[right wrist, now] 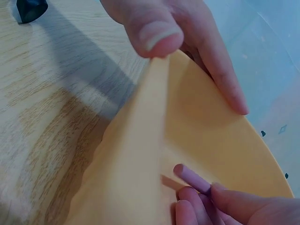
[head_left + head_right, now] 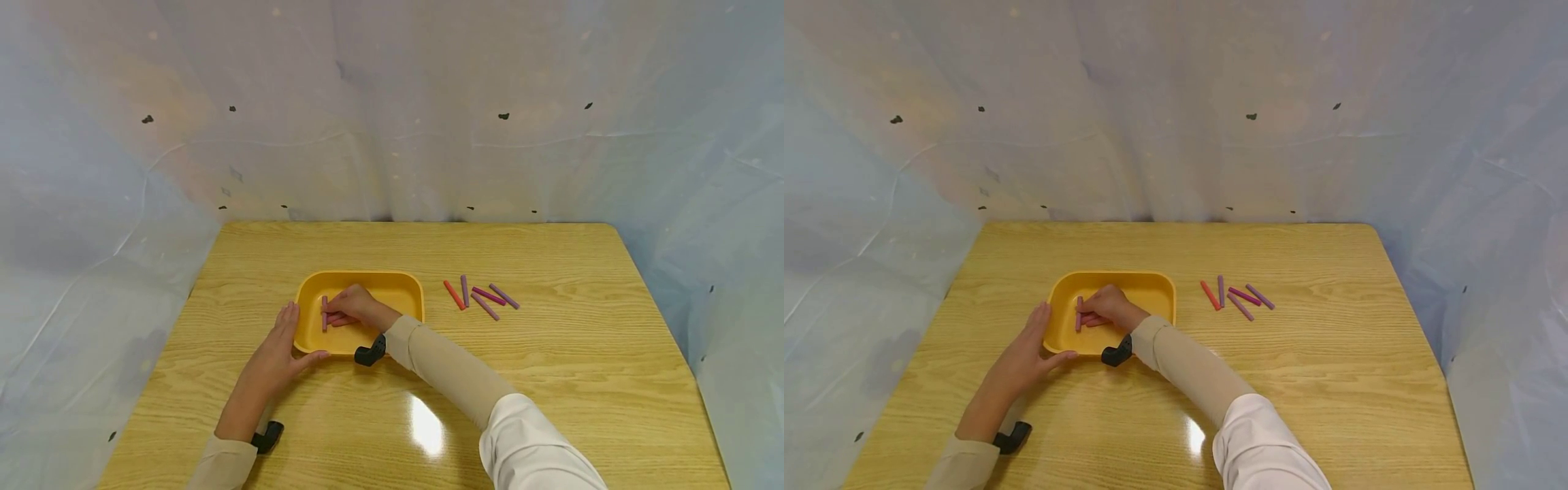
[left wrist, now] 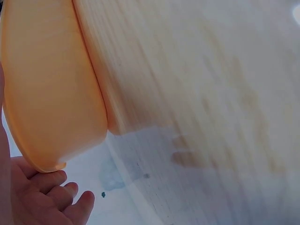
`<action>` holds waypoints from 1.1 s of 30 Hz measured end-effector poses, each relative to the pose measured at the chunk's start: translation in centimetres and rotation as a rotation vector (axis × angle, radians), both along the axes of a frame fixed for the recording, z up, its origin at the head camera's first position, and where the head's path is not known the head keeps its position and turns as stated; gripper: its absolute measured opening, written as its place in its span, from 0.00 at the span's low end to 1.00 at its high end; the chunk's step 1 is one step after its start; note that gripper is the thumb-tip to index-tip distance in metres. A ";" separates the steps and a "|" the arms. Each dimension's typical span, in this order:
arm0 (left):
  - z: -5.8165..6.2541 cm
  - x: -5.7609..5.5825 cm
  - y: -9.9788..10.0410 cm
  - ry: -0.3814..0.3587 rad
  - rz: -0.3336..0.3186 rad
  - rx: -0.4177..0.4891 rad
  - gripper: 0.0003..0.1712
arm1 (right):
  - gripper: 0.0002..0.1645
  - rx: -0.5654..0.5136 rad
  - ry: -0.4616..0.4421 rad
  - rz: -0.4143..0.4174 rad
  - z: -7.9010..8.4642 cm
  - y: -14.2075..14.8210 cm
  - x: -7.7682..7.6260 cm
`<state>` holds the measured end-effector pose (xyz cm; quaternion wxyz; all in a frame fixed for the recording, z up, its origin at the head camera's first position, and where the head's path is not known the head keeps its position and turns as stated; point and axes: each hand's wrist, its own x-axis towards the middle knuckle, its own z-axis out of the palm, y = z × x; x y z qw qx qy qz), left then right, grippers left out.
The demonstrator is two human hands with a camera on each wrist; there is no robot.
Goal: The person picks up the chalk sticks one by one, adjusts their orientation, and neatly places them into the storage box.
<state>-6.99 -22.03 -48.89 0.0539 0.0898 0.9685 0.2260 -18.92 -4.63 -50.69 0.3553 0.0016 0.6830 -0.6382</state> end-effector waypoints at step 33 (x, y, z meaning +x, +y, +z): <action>0.3 0.0 0.2 0.009 0.002 0.009 0.66 | 0.12 0.044 -0.066 -0.101 1.7 -0.4 0.5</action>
